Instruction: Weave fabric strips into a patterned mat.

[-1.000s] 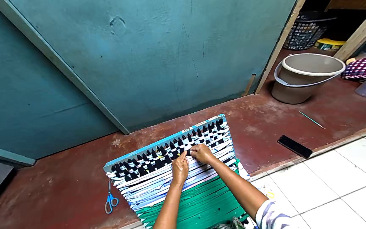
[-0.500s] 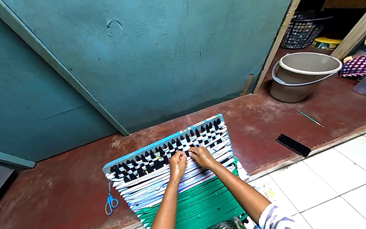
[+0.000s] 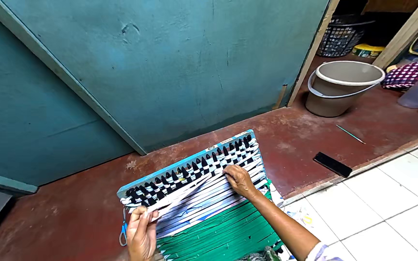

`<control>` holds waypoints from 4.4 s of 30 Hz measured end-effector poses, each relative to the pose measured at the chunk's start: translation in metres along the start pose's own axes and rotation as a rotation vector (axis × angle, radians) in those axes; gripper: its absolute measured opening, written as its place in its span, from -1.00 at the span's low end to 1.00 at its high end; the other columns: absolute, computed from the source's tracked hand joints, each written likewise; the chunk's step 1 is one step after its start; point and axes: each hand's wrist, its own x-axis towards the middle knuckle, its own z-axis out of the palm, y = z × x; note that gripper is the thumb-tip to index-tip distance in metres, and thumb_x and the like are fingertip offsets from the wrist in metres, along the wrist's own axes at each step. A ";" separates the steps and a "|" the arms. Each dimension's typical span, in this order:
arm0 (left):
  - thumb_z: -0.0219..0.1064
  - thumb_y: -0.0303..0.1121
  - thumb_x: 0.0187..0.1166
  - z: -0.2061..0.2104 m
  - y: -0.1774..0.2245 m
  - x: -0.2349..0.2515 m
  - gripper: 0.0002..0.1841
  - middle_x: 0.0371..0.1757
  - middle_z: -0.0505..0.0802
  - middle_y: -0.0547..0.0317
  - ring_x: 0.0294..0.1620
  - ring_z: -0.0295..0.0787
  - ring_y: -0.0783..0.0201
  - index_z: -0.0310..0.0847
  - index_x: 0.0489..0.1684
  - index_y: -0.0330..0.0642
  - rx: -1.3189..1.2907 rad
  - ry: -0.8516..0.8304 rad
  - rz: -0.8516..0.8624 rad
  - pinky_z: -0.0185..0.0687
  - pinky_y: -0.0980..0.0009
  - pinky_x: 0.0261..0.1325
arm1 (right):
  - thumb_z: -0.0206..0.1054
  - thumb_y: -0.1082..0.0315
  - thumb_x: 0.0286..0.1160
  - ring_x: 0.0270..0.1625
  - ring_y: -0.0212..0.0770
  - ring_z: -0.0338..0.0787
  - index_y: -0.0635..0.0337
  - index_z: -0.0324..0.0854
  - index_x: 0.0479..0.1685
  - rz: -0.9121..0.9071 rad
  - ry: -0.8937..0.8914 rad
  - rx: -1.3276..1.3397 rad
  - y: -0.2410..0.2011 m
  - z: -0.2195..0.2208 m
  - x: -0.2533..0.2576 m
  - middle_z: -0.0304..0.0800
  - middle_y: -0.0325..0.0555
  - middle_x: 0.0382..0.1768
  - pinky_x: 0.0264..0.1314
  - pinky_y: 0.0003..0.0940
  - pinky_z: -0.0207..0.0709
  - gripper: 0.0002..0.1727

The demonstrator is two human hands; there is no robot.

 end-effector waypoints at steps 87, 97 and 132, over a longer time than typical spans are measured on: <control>-0.03 -0.51 0.59 0.082 -0.108 0.028 -0.73 -0.69 0.59 0.41 -0.79 0.37 0.61 0.51 0.11 -0.21 0.017 -0.490 -0.694 0.26 0.70 -0.70 | 0.04 0.57 0.67 0.05 0.35 0.85 0.49 0.62 0.15 0.385 -0.641 -0.316 -0.068 0.040 0.043 0.74 0.34 0.24 0.09 0.21 0.66 -0.71; -0.07 -0.56 0.75 0.093 -0.096 0.017 -0.49 -0.34 0.83 0.04 -0.49 0.64 0.23 0.25 0.69 -0.50 0.925 -0.597 -0.347 0.62 0.32 -0.23 | 0.12 0.48 0.68 0.00 0.20 0.79 0.52 0.66 -0.03 0.449 -0.780 0.086 -0.038 0.034 0.063 0.78 0.35 -0.13 0.22 0.11 0.56 -0.75; 0.13 -0.58 0.62 0.096 -0.114 -0.012 -0.86 -0.50 0.66 0.29 -0.61 0.52 0.57 0.61 -0.12 -0.43 0.426 -0.094 -0.197 0.49 0.63 -0.49 | 0.12 0.46 0.70 -0.11 0.03 0.86 0.42 0.62 0.35 0.430 -0.697 0.257 -0.045 0.013 0.044 0.85 0.24 -0.07 0.17 -0.04 0.67 -0.64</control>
